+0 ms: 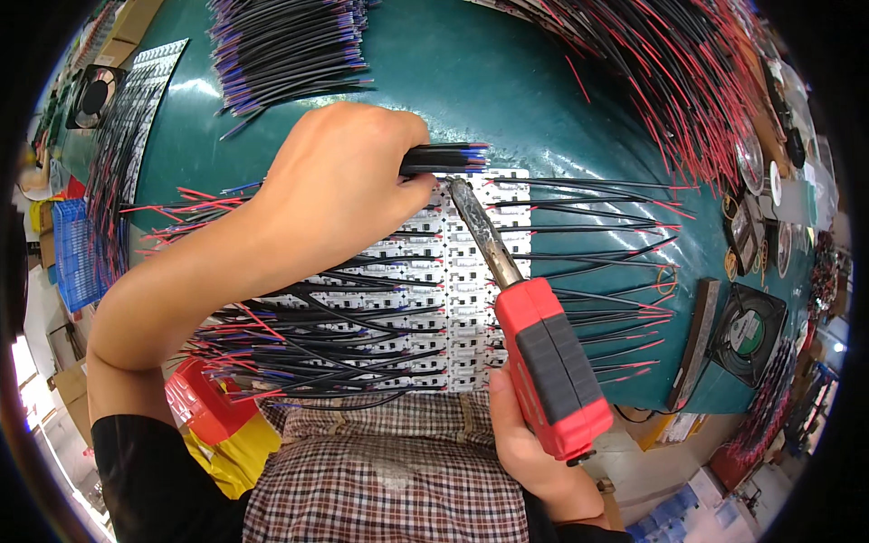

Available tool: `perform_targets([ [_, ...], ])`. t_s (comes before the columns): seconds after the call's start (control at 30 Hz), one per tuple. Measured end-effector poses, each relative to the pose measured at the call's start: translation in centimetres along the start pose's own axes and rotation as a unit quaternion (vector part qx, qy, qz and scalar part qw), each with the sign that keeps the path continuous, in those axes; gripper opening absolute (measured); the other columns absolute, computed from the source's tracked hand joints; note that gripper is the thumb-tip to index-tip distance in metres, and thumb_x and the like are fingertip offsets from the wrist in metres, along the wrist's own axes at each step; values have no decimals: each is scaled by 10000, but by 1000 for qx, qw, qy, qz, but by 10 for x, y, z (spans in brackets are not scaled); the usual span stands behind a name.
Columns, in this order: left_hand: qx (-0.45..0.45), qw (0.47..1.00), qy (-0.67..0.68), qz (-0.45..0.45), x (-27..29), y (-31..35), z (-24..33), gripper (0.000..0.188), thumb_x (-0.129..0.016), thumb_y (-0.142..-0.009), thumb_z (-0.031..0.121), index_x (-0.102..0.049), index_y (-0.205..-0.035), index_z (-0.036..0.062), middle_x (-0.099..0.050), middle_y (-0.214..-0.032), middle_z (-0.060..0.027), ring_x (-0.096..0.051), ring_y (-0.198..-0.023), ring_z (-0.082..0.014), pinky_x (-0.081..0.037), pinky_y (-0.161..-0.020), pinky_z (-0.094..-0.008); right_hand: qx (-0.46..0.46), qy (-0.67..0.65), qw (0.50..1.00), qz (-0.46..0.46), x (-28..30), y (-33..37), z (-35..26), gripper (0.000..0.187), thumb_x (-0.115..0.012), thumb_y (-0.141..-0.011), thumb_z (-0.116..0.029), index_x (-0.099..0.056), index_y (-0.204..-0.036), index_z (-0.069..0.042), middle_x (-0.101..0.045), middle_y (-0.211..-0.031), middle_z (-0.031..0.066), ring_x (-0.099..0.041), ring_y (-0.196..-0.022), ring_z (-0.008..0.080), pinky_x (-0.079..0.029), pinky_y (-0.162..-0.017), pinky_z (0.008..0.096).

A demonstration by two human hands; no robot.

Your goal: The person solders wiring connections on long LED light strips using a soldering gun and solder from a spool, bracing the wires with tweezers.

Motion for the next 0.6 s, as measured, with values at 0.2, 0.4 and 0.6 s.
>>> perform_targets([
  [0.2,-16,1000,-4,5,-1,-1,1,188,-711,-781,151,-686,-795,-36,-660,-729,-219,-660,-752,-411,-522,-737,-493,-83,-48,995,10,1,7,0,273,-705,-940,-89,-636,-1191,-9,-645,-1035,102,-632,-918,220,-516,-787,356],
  [0.4,-20,1000,-11,11,-1,-3,2,187,-717,-768,143,-683,-768,-41,-656,-736,-234,-664,-765,-416,-527,-742,-494,-91,-56,994,17,0,5,-3,286,-720,-931,-94,-633,-1190,-10,-645,-1030,99,-632,-911,212,-516,-781,347],
  [0.6,-32,999,-9,18,0,-3,3,187,-725,-757,134,-684,-777,-47,-655,-742,-242,-667,-778,-420,-533,-755,-495,-5,20,999,25,2,7,0,240,-610,-969,-4,-558,-1202,17,-550,-759,22,-480,-554,70,-381,-492,237],
])
Point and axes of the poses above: each hand's wrist, its own y-axis away from the middle knuckle, its own x-axis out of the back of the hand, z = x × y, the point moved 2 cm from there along -y, towards the middle knuckle
